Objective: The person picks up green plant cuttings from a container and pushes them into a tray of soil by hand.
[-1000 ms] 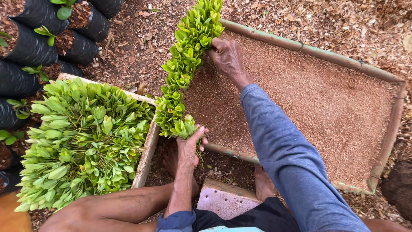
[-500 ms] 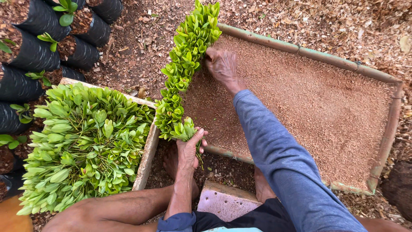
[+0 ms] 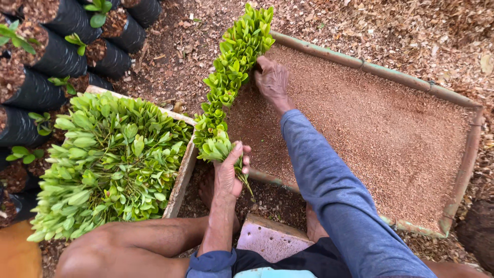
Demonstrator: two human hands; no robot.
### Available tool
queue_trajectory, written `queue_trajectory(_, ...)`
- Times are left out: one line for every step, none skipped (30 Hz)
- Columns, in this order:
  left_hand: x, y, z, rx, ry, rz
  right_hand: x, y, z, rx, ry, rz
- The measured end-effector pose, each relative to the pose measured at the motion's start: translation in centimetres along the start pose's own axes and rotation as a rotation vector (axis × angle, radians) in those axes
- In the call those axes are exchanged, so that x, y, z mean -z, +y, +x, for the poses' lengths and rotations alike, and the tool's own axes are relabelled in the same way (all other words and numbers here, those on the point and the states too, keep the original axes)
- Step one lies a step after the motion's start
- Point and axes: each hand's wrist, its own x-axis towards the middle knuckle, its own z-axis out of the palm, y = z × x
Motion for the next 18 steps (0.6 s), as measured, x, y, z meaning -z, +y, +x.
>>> queue_trajectory(0.3,-0.2,0.3,-0.002,0.008,-0.002,0.1,-0.1,-0.2,0.002,-0.008,0.004)
queue_trajectory(0.6,-0.4,0.5,-0.026,0.014,-0.036,0.3,-0.3,-0.4,0.030,-0.007,-0.022)
queue_trajectory(0.5,-0.5,1.0,-0.055,0.010,-0.071,0.7,-0.4,0.0,0.062,0.003,-0.051)
queue_trajectory(0.2,0.3,0.9,-0.059,0.010,-0.073,0.3,0.0,-0.2,0.067,0.004,-0.049)
queue_trajectory(0.1,1.0,0.6,-0.038,-0.007,-0.058,-0.1,0.3,-0.5,0.079,0.026,-0.021)
queue_trajectory(0.0,1.8,0.3,-0.016,-0.024,-0.044,-0.5,0.7,-0.9,0.092,0.047,0.007)
queue_trajectory(-0.1,2.1,0.1,-0.019,-0.023,-0.050,1.9,-0.8,-2.4,0.098,0.044,0.007)
queue_trajectory(-0.2,2.5,0.0,-0.110,0.042,-0.070,4.3,-2.3,-3.8,0.153,0.028,0.167)
queue_trajectory(-0.1,2.6,-0.3,-0.202,0.110,-0.095,6.7,-3.8,-5.4,0.211,0.004,0.328)
queue_trajectory(0.1,2.8,-0.1,-0.207,0.117,-0.105,9.2,-6.0,-7.7,0.221,-0.005,0.328)
queue_trajectory(0.3,3.1,0.1,-0.241,0.129,-0.104,11.5,-8.1,-9.9,0.183,-0.291,0.502)
queue_trajectory(0.4,3.4,0.4,-0.274,0.141,-0.102,14.0,-10.2,-12.1,0.145,-0.581,0.670)
queue_trajectory(0.3,3.5,0.2,-0.267,0.138,-0.100,15.0,-11.5,-13.3,0.139,-0.577,0.667)
queue_trajectory(0.1,3.6,-0.1,-0.284,0.151,-0.110,16.1,-12.7,-14.5,0.042,-0.774,0.710)
queue_trajectory(-0.2,3.7,-0.2,-0.303,0.159,-0.122,17.2,-13.9,-15.6,-0.053,-0.967,0.748)
queue_trajectory(-0.4,3.6,-0.2,-0.299,0.151,-0.123,16.9,-13.5,-16.1,-0.056,-0.959,0.743)
queue_trajectory(-0.4,3.6,-0.2,-0.317,0.146,-0.153,16.4,-13.2,-16.6,-0.116,-0.967,0.775)
queue_trajectory(-0.4,3.7,-0.2,-0.336,0.142,-0.183,15.9,-13.0,-17.1,-0.176,-0.974,0.806)
